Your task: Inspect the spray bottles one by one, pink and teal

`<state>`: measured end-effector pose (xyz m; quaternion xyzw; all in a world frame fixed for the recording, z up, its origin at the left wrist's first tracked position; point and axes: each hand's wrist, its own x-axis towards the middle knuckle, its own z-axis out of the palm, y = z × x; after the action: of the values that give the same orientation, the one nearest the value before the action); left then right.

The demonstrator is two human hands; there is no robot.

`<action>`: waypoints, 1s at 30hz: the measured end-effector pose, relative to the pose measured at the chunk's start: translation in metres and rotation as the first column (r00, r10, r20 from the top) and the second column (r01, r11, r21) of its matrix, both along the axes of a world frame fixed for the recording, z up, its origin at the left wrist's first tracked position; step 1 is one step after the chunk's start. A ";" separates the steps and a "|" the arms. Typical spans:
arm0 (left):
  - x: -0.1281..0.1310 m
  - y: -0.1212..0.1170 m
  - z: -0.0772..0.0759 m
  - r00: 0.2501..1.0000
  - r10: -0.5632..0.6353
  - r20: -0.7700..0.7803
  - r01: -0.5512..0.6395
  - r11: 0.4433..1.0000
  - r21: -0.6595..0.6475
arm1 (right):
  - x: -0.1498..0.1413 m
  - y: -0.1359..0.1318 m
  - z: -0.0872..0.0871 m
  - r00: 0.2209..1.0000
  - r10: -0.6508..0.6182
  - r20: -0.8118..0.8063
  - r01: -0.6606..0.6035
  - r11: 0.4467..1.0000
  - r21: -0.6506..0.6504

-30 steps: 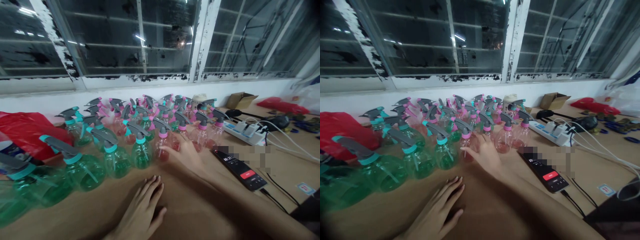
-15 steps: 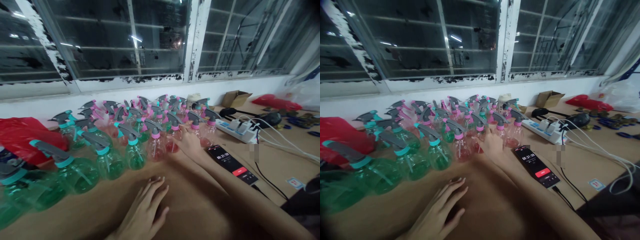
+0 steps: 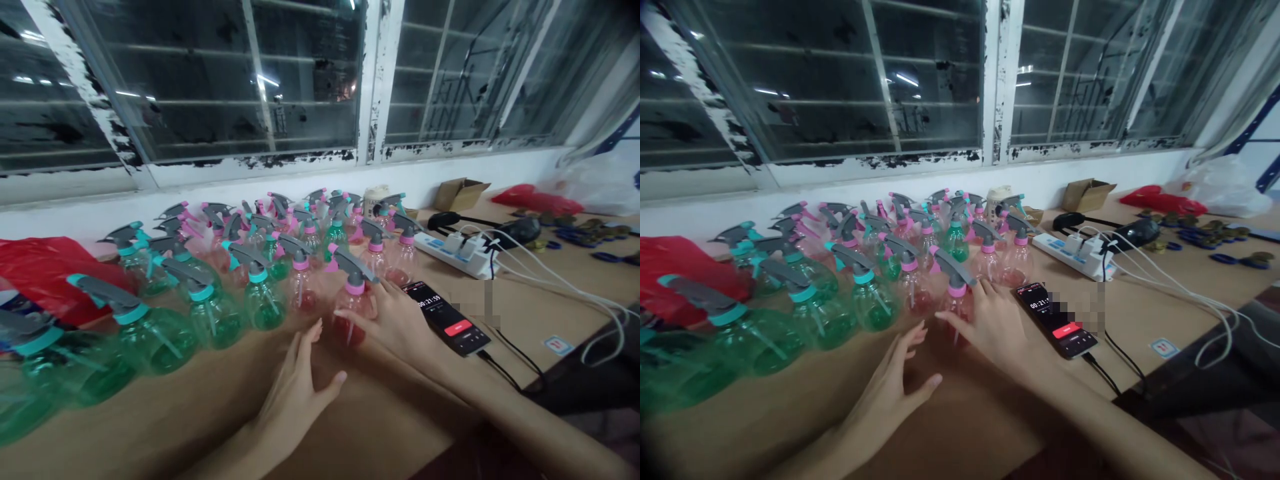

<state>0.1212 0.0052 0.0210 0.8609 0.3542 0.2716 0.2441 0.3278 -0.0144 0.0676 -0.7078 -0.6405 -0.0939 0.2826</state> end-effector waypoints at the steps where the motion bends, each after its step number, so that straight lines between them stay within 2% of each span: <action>1: 0.001 -0.002 -0.002 1.000 0.002 0.010 -0.002 1.000 -0.007 | -0.002 -0.011 -0.001 0.999 0.052 -0.008 -0.052 0.998 0.021; 5: -0.001 -0.014 -0.006 0.999 -0.021 0.028 0.021 1.000 -0.021 | -0.020 -0.046 -0.003 0.983 0.170 -0.065 -0.166 0.984 0.068; 9: -0.010 -0.024 -0.009 0.991 -0.078 0.104 0.085 0.995 -0.059 | -0.036 -0.059 0.001 0.956 0.256 -0.144 -0.251 0.966 0.056; 12: -0.016 -0.028 -0.006 0.986 -0.097 0.137 0.111 0.989 -0.102 | -0.042 -0.054 0.009 0.888 0.344 -0.306 -0.350 0.936 0.039; 14: -0.019 -0.028 -0.002 0.986 -0.097 0.138 0.114 0.986 -0.121 | -0.045 -0.047 0.014 0.784 0.427 -0.451 -0.446 0.892 0.068; 16: -0.021 -0.028 0.001 0.989 -0.092 0.115 0.105 0.988 -0.116 | -0.050 -0.038 0.016 0.648 0.504 -0.571 -0.531 0.837 0.136; 18: -0.023 -0.029 0.003 0.993 -0.084 0.078 0.091 0.992 -0.089 | -0.057 -0.031 0.018 0.564 0.530 -0.634 -0.552 0.812 0.188; 22: -0.028 -0.029 0.003 0.995 -0.101 0.016 0.102 0.994 -0.048 | -0.067 -0.025 0.019 0.554 0.527 -0.644 -0.548 0.813 0.194; 26: -0.031 -0.027 0.003 0.994 -0.105 -0.039 0.103 0.994 -0.031 | -0.069 -0.023 0.017 0.507 0.568 -0.648 -0.579 0.782 0.231; 30: -0.035 -0.023 0.006 0.990 -0.124 -0.067 0.123 0.992 -0.008 | -0.071 -0.020 0.013 0.478 0.557 -0.679 -0.584 0.779 0.228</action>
<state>0.0864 -0.0180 0.0268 0.8894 0.3088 0.2261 0.2499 0.2566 -0.0340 0.0804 -0.4373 -0.6774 0.2989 0.5105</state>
